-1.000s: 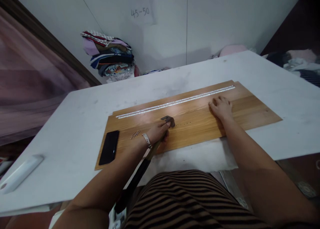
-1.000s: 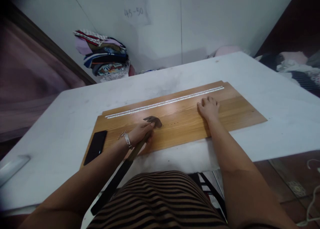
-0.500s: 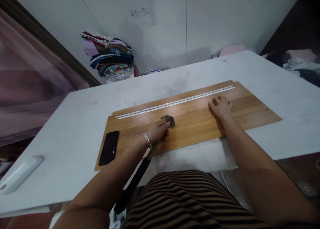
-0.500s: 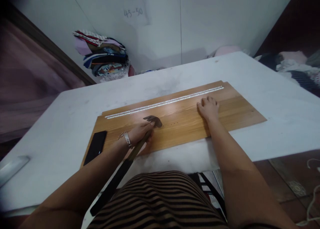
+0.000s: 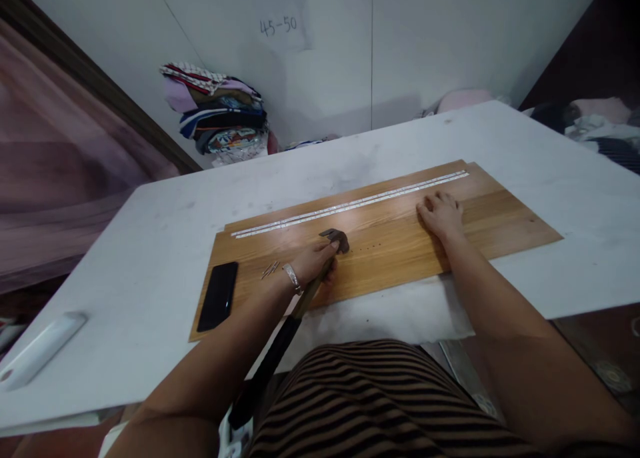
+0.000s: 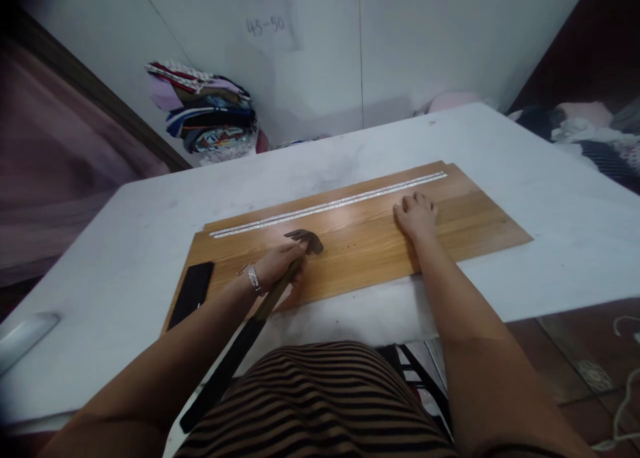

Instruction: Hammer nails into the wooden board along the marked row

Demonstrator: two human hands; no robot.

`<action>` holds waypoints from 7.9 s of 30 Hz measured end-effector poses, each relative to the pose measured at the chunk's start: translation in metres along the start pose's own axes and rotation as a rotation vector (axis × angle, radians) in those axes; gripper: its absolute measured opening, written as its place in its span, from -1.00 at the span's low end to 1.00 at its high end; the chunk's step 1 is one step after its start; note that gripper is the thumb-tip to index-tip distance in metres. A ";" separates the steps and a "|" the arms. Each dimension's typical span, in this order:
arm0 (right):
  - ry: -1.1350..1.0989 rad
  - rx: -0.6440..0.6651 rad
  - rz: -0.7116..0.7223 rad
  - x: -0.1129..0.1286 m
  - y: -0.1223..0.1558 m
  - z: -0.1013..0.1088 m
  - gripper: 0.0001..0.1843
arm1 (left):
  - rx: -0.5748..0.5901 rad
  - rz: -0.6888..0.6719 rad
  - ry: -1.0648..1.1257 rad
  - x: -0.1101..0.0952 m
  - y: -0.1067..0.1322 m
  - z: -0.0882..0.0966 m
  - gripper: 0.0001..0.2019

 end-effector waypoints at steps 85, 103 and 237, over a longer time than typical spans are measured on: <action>0.010 0.015 -0.013 0.000 -0.001 0.000 -0.48 | -0.009 0.034 0.016 -0.001 0.002 0.000 -0.72; -0.053 -0.019 -0.015 0.000 0.000 0.000 -0.51 | 0.019 0.017 0.055 0.002 -0.003 0.003 -0.69; -0.058 -0.056 0.001 -0.004 -0.006 -0.005 -0.57 | -0.009 0.012 0.000 0.002 0.000 0.001 -0.62</action>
Point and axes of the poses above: each hand's wrist, its own y-axis away from the middle knuckle, its own z-axis out of the back of the hand, x = y × z, the point moved 3 cm from there along -y, towards the middle knuckle
